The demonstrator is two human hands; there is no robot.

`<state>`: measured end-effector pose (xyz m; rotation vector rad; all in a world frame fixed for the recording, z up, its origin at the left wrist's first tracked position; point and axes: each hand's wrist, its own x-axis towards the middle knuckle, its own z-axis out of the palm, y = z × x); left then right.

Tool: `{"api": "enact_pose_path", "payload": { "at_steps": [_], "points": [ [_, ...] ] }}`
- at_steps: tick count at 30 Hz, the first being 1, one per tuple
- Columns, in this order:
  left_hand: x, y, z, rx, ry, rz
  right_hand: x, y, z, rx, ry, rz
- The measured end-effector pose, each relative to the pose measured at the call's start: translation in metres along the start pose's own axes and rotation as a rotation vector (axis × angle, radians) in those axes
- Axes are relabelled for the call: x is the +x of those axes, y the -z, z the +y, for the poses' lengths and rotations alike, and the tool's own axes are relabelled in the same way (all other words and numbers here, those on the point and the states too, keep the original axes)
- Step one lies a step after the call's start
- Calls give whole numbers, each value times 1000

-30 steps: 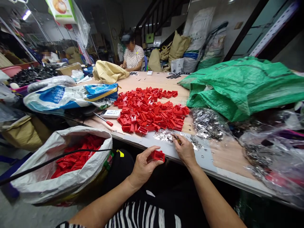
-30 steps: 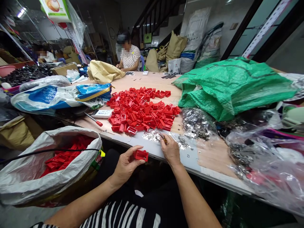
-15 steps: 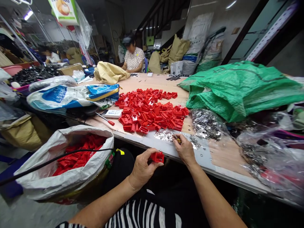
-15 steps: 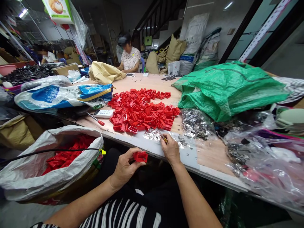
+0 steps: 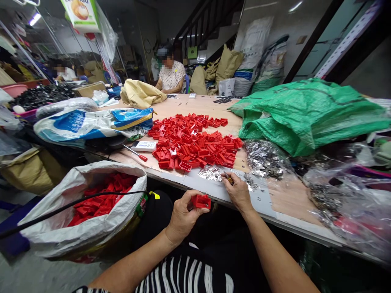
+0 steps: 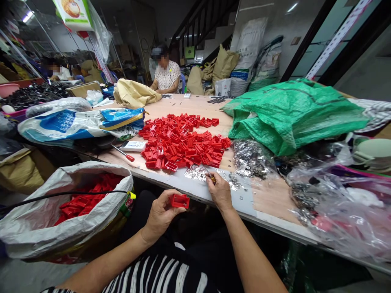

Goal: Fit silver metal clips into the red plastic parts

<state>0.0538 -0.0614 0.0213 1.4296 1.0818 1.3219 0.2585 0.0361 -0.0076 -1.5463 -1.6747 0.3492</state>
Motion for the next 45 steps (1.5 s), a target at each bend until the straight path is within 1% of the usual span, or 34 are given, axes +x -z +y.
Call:
{"api": "enact_pose_path", "payload": {
  "at_steps": [5, 12, 18, 24, 28, 30, 32, 34, 37, 40, 43, 45],
  "points": [
    [1, -2, -2, -141, 68, 22, 0, 0, 0, 12, 4, 8],
    [0, -1, 1, -331, 134, 42, -1, -1, 2, 23, 13, 15],
    [0, -1, 1, -404, 147, 20, -2, 0, 2, 39, 14, 8],
    [-1, -1, 0, -420, 143, -19, 0, 1, 0, 107, -3, 24],
    [-1, 0, -1, -362, 138, -38, -5, 8, -11, 170, -12, 15],
    [0, 1, -1, -316, 139, -34, -12, 16, -24, 247, -18, -31],
    [0, 2, 1, -284, 154, -30, -22, 24, -40, 341, -14, -111],
    [1, 3, 2, -276, 172, -28, -34, 31, -54, 387, 19, -194],
    [3, 4, 2, -287, 181, -30, -50, 36, -69, 373, 115, -276],
    [4, 2, 0, -338, 192, -41, -58, 35, -76, 325, 233, -292],
    [4, 1, 0, -423, 215, -54, -59, 33, -79, 281, 326, -297],
    [4, 0, 2, -469, 219, -58, -59, 34, -80, 270, 375, -335]
  ]
}}
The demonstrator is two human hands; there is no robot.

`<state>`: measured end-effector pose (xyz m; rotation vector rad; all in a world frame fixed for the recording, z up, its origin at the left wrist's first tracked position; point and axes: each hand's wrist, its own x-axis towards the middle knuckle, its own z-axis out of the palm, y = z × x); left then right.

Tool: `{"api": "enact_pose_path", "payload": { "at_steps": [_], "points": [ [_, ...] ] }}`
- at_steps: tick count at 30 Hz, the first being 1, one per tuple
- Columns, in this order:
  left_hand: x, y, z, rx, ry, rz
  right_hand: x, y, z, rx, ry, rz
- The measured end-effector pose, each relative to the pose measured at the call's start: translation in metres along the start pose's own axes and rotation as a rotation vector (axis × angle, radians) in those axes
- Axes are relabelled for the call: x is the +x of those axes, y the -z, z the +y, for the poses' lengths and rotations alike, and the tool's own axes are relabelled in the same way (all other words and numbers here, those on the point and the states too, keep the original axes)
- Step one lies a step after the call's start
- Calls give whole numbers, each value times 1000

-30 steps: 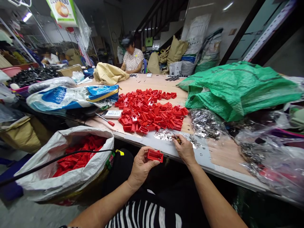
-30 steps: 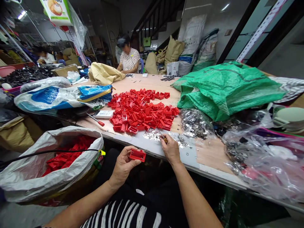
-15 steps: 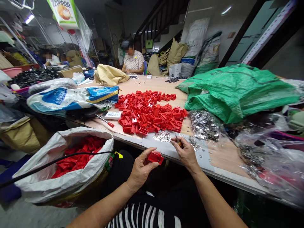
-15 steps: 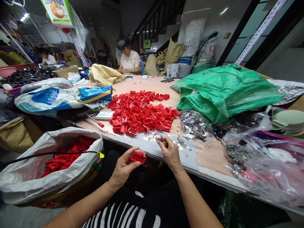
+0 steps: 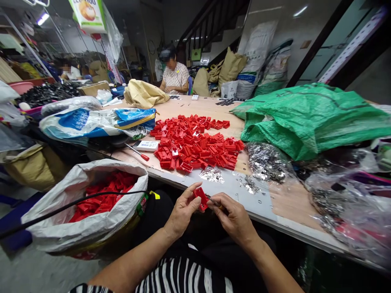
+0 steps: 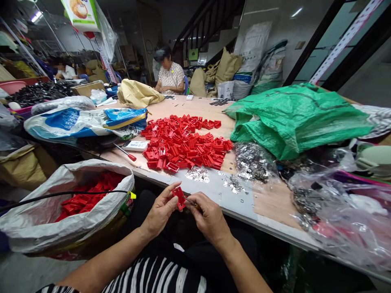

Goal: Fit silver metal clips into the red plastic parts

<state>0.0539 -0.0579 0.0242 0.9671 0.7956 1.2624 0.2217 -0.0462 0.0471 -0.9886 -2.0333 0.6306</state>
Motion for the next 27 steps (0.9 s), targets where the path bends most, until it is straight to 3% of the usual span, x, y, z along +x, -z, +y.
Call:
{"api": "enact_pose_path", "payload": {
  "at_steps": [5, 8, 14, 19, 22, 27],
  "points": [
    [0, -1, 3, 5, 1, -51, -1, 7, 0, 29, 1, -157],
    [1, 0, 2, 77, -1, -72, -2, 8, 5, 77, -56, -190],
    [7, -1, -3, 71, -5, -102, -4, 4, 14, 160, -249, -92],
    [24, 8, -10, 94, -53, -124, -3, 11, 29, 75, -256, -15],
    [42, 17, -14, 268, -115, -127, -2, 11, 42, -40, -226, -8],
    [72, 25, -16, 707, -331, -136, 2, 7, 56, -176, -245, -25]
  ]
}}
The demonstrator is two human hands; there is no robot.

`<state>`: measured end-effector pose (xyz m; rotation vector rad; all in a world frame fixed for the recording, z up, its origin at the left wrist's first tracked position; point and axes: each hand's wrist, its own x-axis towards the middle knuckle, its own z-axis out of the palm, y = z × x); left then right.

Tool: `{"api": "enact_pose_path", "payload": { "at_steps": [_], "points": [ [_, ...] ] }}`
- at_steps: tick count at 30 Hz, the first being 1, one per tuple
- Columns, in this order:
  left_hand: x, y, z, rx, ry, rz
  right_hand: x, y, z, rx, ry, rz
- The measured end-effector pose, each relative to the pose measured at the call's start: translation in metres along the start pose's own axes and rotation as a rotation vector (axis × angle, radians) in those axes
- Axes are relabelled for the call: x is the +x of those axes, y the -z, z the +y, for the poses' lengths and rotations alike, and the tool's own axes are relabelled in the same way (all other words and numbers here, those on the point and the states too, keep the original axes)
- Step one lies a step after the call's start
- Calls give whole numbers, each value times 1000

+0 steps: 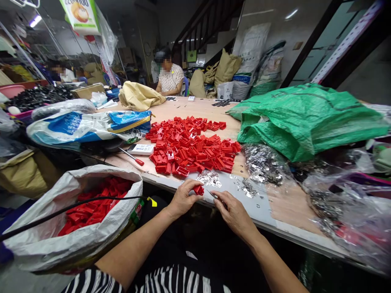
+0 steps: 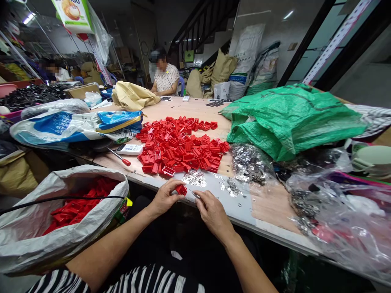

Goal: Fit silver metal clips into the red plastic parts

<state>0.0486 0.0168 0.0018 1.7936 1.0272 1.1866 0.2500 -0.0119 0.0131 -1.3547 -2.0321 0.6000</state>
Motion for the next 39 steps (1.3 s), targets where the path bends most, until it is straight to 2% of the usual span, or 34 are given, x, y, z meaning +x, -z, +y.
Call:
{"api": "enact_pose_path", "payload": {
  "at_steps": [6, 13, 22, 26, 32, 35, 39],
  "points": [
    [14, -4, -9, 77, -4, -65, 10, -1, 4, -57, -2, -50],
    [14, -3, -12, 98, 2, -100, 13, 1, 5, -98, 25, -102],
    [14, -3, -16, 98, -6, -122, 16, -3, 9, -152, 58, -104],
    [12, -4, -18, 105, -24, -121, 14, -6, 4, -256, 74, -121],
    [10, -8, -19, 105, 12, -75, 10, -21, -11, -478, 42, -107],
    [11, -9, -19, 110, 37, -59, 12, -22, -11, -407, 17, -92],
    [12, -6, -19, 105, 54, -91, 17, -11, -4, -140, -4, -100]
  ]
}}
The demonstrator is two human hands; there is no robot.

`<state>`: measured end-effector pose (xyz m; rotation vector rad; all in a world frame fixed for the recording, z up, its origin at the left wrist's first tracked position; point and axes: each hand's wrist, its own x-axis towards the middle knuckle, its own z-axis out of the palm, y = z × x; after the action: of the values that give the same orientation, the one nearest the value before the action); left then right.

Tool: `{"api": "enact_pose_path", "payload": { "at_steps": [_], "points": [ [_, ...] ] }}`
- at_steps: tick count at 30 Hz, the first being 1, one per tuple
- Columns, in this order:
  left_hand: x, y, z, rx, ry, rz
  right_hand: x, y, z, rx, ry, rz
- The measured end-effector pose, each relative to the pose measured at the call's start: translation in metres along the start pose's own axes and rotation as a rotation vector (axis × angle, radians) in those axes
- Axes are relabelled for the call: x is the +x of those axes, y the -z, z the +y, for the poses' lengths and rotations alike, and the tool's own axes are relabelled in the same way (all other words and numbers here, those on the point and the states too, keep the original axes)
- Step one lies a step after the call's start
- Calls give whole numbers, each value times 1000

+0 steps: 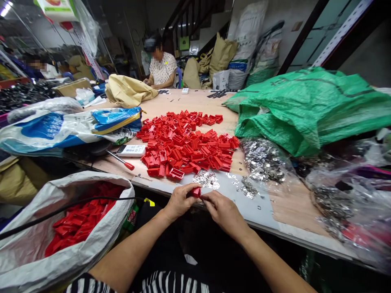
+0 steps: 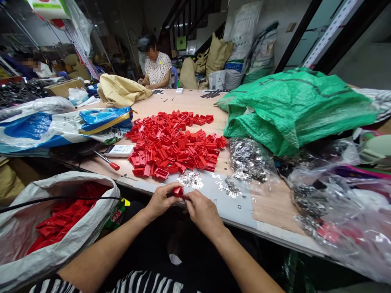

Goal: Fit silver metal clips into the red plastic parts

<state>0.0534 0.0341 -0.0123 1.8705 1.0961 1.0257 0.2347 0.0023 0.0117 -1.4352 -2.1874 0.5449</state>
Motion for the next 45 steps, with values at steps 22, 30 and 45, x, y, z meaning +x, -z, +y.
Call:
{"api": "enact_pose_path", "payload": {
  "at_steps": [22, 30, 45],
  "points": [
    [0, 4, 1, -21, -15, -56, 10, 14, 11, 184, -81, -120],
    [-4, 0, -2, -6, -43, -27, 15, 17, 11, 200, -99, -177],
    [-7, -1, -3, -76, -15, 14, 11, 9, 1, 224, -114, -106]
  ]
}}
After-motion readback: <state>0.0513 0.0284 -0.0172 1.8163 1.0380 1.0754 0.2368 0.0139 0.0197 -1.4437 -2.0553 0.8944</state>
